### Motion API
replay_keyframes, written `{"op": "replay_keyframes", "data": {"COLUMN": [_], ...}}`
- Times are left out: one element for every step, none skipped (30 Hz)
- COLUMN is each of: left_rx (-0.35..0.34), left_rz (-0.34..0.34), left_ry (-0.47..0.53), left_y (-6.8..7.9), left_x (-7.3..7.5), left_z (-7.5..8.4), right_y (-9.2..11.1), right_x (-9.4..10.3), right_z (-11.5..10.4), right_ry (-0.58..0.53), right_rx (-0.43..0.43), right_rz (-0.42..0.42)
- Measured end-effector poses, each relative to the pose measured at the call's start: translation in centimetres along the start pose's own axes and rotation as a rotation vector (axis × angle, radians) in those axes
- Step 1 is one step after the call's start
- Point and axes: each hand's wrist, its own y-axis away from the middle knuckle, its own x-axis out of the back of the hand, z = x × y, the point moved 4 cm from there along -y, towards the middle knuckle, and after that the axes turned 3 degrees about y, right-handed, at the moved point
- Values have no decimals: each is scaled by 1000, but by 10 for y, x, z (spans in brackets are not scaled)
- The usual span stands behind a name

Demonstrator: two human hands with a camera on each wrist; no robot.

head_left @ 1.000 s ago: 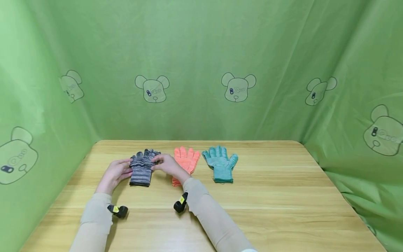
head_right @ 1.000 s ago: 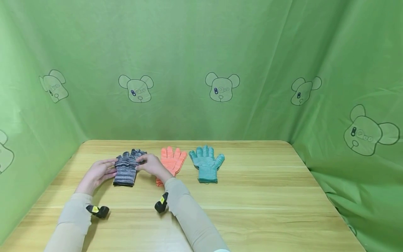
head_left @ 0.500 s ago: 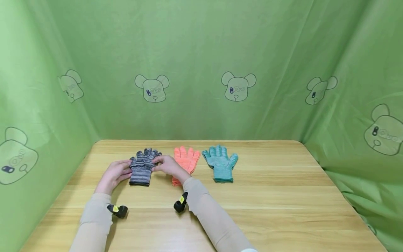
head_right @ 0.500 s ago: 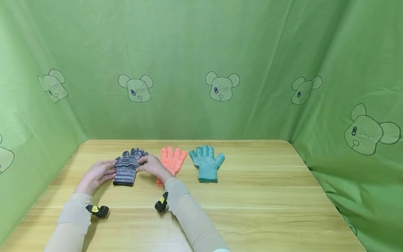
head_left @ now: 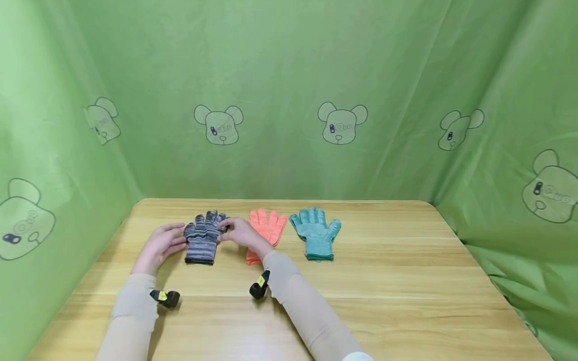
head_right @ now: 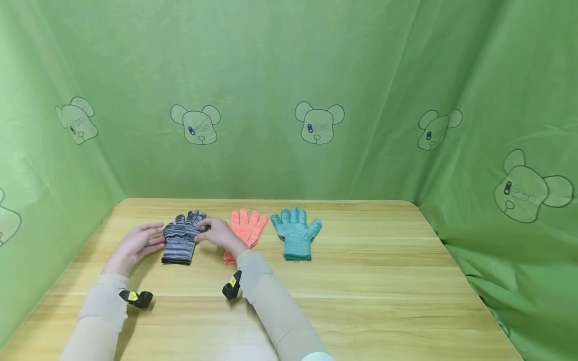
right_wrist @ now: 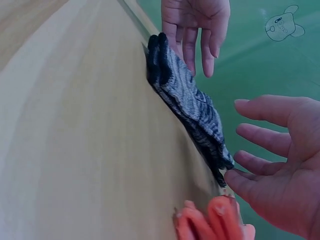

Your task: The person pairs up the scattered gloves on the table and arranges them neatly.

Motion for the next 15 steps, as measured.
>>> {"op": "replay_keyframes", "data": {"left_rx": [0,-1,2,5,8,6,3,-1,-6,-12,-20,-27,-32,-34,-37], "left_rz": [4,7,13,17,21,21,20,21,21,24,29,32,35,37,37], "left_ry": [-10,-20,-27,-36,-46,-58,-72,-87,-106,-124,-141,-159,-176,-194,-214], "left_y": [1,1,2,2,3,2,2,1,0,-1,-3,-5,-7,-9,-11], "left_x": [1,2,3,4,5,5,5,5,5,5,4,3,2,2,1], "left_z": [1,1,2,3,3,5,6,8,11,13,17,20,23,27,30], "right_y": [0,1,1,1,1,1,1,1,1,1,1,0,0,-1,-1], "right_x": [1,3,4,5,6,7,8,9,10,11,12,14,15,16,17], "right_z": [-1,-1,-1,-1,-1,-1,0,0,1,1,1,2,2,2,2], "right_ry": [-7,-13,-21,-33,-45,-57,-63,-70,-72,-77,-76,-77,-75,-75,-76], "right_rx": [0,5,5,7,6,5,1,-1,-6,-10,-15,-20,-23,-25,-31], "right_rz": [-1,2,2,3,4,5,9,15,17,22,28,34,42,48,52]}}
